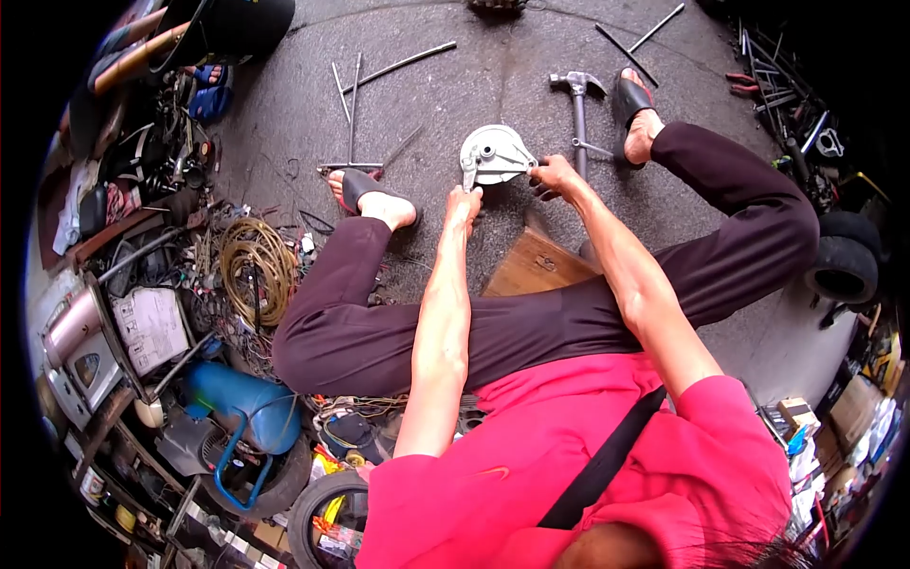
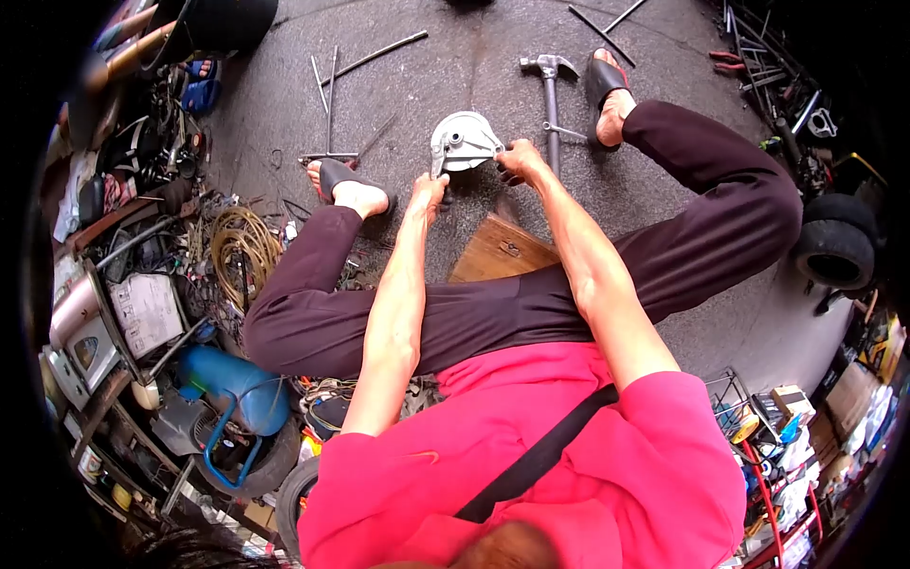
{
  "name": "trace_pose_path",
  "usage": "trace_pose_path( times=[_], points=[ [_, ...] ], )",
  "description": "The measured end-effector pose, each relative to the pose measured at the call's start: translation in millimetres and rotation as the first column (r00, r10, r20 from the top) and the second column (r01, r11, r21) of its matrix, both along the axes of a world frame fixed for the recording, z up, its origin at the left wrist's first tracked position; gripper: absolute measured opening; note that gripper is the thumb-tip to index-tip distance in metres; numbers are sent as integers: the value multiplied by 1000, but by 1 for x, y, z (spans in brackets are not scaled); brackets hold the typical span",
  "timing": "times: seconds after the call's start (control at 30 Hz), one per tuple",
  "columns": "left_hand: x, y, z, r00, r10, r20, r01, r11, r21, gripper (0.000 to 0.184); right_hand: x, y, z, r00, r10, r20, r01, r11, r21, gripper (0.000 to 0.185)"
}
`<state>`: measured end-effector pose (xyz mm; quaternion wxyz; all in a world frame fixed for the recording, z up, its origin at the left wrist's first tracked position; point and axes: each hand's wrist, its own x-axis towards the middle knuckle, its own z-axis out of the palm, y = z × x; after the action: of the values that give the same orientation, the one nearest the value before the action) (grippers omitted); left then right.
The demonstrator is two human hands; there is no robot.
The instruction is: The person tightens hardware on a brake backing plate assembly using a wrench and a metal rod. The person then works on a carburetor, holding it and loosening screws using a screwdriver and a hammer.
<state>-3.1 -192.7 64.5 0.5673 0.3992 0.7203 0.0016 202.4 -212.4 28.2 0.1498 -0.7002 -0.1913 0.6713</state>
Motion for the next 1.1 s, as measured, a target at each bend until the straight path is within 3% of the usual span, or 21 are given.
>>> trace_pose_path(
  times=[0.03,0.13,0.3,0.4,0.43,0.67,0.7,0.9,1.1],
  points=[
    [-3,-3,-13,1000,3,-19,-3,1000,-1,41,0,-3,-1,1000,-2,11,1,1000,11,22],
    [-8,-10,-32,954,258,153,-243,964,-108,22,-1,-11,-7,1000,-23,20,23,999,38,21],
    [-16,-5,-34,853,477,213,-450,878,-164,27,2,-19,-15,989,-140,-51,142,989,50,26],
    [-22,-9,-48,931,321,174,-335,941,58,30,4,-20,-17,991,-132,-21,133,990,41,28],
    [-21,-9,-40,975,213,60,-220,966,139,33,5,-19,-19,993,-116,0,116,993,36,28],
    [-21,-19,-67,1000,-14,7,15,1000,-20,35,3,-25,-18,956,120,266,-119,993,-17,27],
    [-13,-16,-40,996,-60,-71,61,998,13,37,4,-26,-23,954,150,259,-144,989,-41,29],
    [-5,-10,-45,1000,17,-19,-15,995,97,37,8,-31,-62,827,247,504,-327,942,74,32],
    [8,-9,-49,997,14,-72,-2,986,169,34,6,-25,-50,814,308,492,-375,926,40,39]
  ],
)
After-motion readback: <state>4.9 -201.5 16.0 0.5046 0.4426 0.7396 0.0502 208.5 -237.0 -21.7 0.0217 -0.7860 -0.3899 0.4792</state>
